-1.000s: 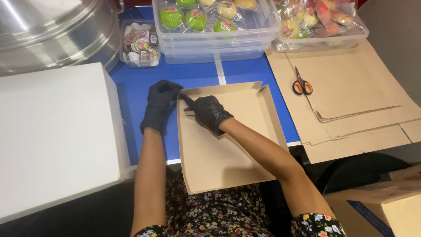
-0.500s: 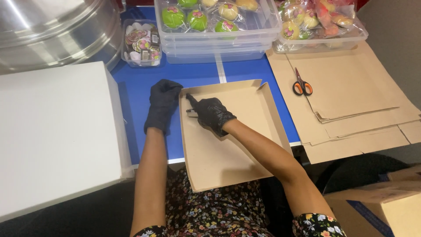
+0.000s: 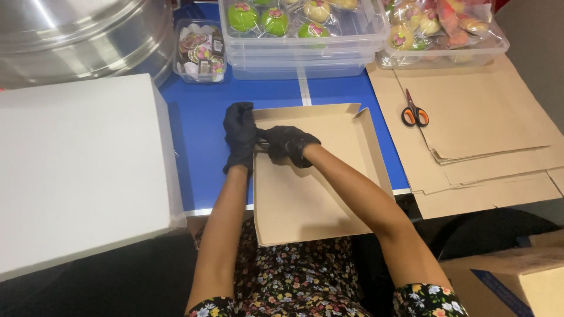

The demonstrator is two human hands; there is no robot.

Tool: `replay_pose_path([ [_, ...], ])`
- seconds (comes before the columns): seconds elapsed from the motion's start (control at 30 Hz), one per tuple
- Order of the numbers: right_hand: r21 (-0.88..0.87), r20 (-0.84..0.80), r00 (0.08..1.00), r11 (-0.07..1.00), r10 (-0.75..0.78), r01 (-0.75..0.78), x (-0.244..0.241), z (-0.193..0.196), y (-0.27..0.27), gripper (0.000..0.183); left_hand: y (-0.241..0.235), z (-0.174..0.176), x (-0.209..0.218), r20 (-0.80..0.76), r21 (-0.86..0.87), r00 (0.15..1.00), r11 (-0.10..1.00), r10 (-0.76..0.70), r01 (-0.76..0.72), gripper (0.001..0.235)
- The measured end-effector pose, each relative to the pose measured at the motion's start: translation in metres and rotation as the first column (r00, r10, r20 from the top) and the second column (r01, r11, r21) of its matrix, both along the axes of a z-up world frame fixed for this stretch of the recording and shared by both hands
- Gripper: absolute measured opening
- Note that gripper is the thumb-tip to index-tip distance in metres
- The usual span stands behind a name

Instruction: Assembling a cardboard pastry box by folding the sides and stapling the corners together.

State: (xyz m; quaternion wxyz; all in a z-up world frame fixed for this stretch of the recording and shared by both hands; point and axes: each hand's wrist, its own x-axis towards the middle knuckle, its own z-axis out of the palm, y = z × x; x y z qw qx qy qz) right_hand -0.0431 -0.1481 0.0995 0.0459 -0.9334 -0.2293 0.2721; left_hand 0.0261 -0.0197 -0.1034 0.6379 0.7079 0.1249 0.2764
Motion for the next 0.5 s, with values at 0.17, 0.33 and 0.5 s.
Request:
replay_pose_path([
  [0.17,-0.018,-0.018,0.991,0.99,0.136,-0.136,-0.023,-0.002,-0.02,0.066,-0.005,0.018,-0.002,-0.13,-0.015,0.989,0.998,0.064,-0.066,0.017],
  [0.33,0.073,0.103,0.994,0.996,0.039,-0.046,0.003,-0.127,-0.025,0.055,-0.01,0.014,0.005,-0.106,0.029,0.987,0.992,0.121,-0.119,0.016],
  [0.5,-0.104,-0.022,0.969,0.963,0.246,-0.247,-0.037,-0.048,-0.035,0.068,0.003,-0.005,0.012,-0.164,0.095,0.978,0.989,0.125,-0.111,0.013],
])
